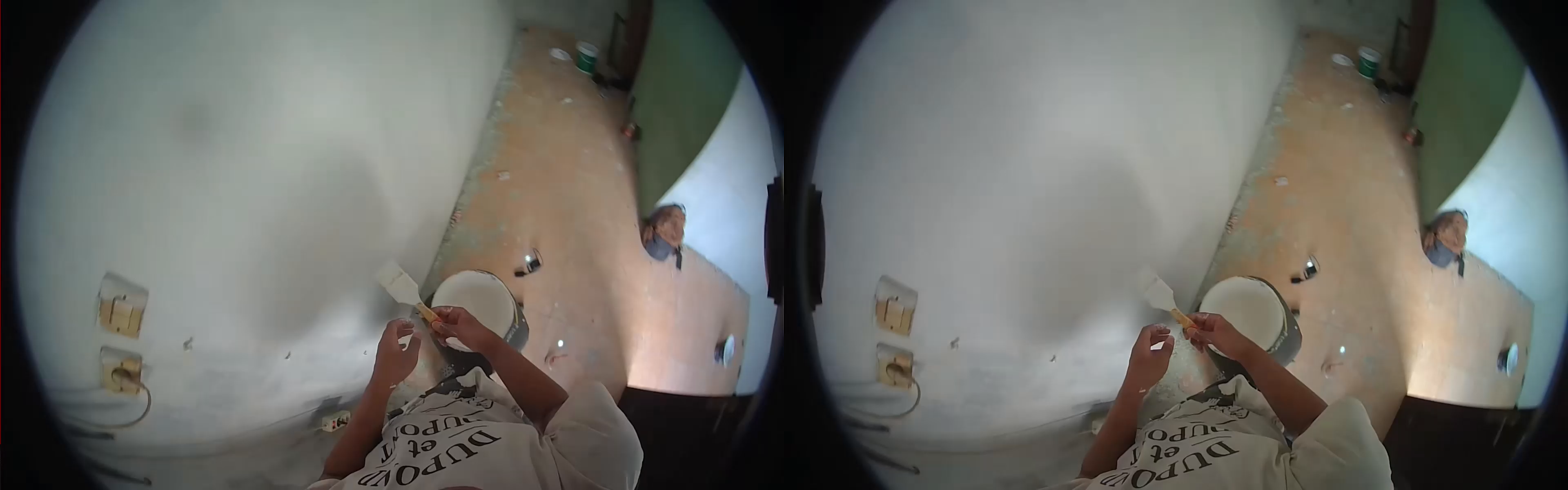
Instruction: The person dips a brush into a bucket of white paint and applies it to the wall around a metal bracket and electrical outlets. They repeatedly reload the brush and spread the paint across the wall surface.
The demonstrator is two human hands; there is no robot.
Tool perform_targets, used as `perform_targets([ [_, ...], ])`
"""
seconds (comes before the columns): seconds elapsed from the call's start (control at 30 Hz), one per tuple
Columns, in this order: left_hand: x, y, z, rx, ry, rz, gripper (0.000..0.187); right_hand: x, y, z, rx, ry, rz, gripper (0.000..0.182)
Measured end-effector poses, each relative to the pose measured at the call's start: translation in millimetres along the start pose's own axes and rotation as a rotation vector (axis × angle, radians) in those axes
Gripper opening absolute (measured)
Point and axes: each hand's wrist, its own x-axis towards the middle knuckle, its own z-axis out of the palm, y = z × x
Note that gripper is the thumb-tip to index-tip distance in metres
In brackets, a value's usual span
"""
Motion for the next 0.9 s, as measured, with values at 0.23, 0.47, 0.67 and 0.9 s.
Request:
perform_targets([
  [0.23, -28.6, 7.5, -43.4, -0.246, 0.408, 0.078, 0.028, 52.3, -27.4, 80.6, -0.085, -0.155, 0.072, 0.02],
  [0.47, -67.3, 3.8, -69.0, -0.326, 0.682, 0.034, 0.027, 68.7, -23.2, 138.0, 0.0, -0.415, 0.185, 0.018],
  [0.67, -110.5, 4.9, -88.0, -0.355, 0.892, -0.113, 0.029, 76.6, -2.1, 176.8, 0.0, -0.656, 0.225, 0.025],
  [0.9, -157.0, 13.5, -107.3, -0.381, 1.052, -0.139, 0.029, 73.1, -3.5, 225.4, -0.026, -0.838, 0.287, 0.05],
])
